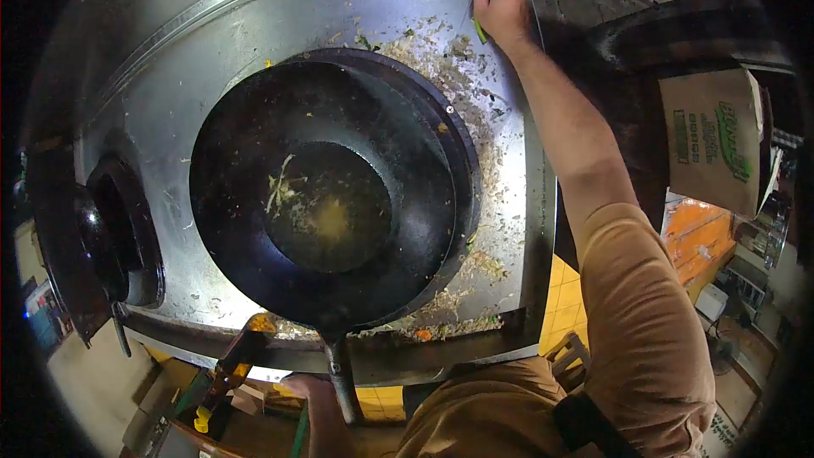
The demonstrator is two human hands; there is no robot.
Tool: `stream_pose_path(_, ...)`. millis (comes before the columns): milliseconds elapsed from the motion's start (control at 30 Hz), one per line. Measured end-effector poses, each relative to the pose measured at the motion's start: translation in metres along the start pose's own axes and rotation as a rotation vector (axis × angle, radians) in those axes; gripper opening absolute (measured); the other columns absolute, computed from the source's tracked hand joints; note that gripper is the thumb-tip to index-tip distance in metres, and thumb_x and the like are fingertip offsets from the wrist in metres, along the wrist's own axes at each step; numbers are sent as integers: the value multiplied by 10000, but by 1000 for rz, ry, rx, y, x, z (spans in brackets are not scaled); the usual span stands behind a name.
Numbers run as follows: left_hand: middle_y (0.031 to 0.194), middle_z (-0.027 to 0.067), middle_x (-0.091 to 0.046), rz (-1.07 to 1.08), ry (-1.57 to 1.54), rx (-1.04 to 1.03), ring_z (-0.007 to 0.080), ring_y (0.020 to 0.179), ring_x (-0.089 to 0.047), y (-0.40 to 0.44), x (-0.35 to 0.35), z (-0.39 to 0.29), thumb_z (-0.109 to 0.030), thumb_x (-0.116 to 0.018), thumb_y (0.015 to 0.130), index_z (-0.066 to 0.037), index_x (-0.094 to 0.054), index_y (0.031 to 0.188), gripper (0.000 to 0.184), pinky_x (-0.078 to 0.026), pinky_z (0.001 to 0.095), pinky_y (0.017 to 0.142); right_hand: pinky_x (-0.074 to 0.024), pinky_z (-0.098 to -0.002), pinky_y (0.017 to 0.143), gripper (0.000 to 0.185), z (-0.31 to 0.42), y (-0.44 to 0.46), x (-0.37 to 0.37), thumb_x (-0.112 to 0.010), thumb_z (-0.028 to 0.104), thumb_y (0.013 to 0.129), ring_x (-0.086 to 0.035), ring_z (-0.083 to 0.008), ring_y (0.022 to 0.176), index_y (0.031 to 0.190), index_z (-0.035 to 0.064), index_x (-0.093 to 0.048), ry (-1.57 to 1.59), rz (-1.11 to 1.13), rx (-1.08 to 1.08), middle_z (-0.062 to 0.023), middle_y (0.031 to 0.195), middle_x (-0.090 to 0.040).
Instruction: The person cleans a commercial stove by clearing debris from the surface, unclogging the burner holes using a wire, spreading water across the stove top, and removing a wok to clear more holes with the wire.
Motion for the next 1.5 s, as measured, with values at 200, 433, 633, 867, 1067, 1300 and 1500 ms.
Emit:
stream_pose_path(200,1301,155,-553,5,0,3,315,1070,-579,0,-2,1,-561,-285,1000,-42,-519,1306,646,-488,490,947,-517,-507,694,185,1,0,-1,-656,223,845,-652,-410,775,854,45,-605,-15,2,6,-200,828,-665)
stream_pose_path(433,1297,155,-554,5,-7,-1,314,1066,-580,0,-1,1,-558,-285,1001,-39,-520,1304,645,-490,490,945,-514,-509,688,186,-2,0,-4,-647,224,849,-650,-409,778,853,45,-596,32,3,20,-202,824,-664)
stream_pose_path(633,1294,155,-556,5,-14,2,314,1062,-581,0,-1,2,-556,-285,1002,-37,-521,1301,643,-491,490,942,-513,-511,694,183,-2,1,-4,-645,223,848,-647,-417,781,857,46,-598,7,1,26,-211,824,-663)
stream_pose_path(867,1291,156,-557,9,-17,3,313,1058,-582,-2,0,3,-553,-285,1004,-35,-522,1298,642,-492,490,940,-513,-514,707,189,-6,0,-9,-640,232,854,-650,-412,791,864,46,-605,-5,49,1,-209,830,-665)
stream_pose_path(1067,1288,156,-558,11,-18,4,312,1054,-583,-1,0,0,-551,-285,1005,-32,-523,1296,640,-493,490,937,-513,-515,702,211,-2,0,-5,-642,252,858,-650,-414,779,849,44,-605,-5,27,9,-207,823,-664)
stream_pose_path(1300,1284,156,-559,19,-19,4,312,1050,-584,-1,-1,0,-548,-285,1006,-30,-524,1293,639,-495,490,935,-514,-510,705,209,-6,1,-9,-645,245,858,-649,-416,781,844,40,-604,15,38,-14,-209,824,-664)
stream_pose_path(1500,1281,156,-561,16,-25,2,311,1046,-585,-1,-1,0,-546,-285,1007,-28,-525,1290,637,-496,490,932,-516,-515,699,206,-6,1,-8,-644,241,857,-649,-419,769,847,39,-602,28,21,11,-211,817,-662)
Point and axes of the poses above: each hand's wrist, its own y-axis towards the middle knuckle, its own x-axis out of the back of the hand, z = x × y, the point moved 8 cm from there along y, towards the middle knuckle
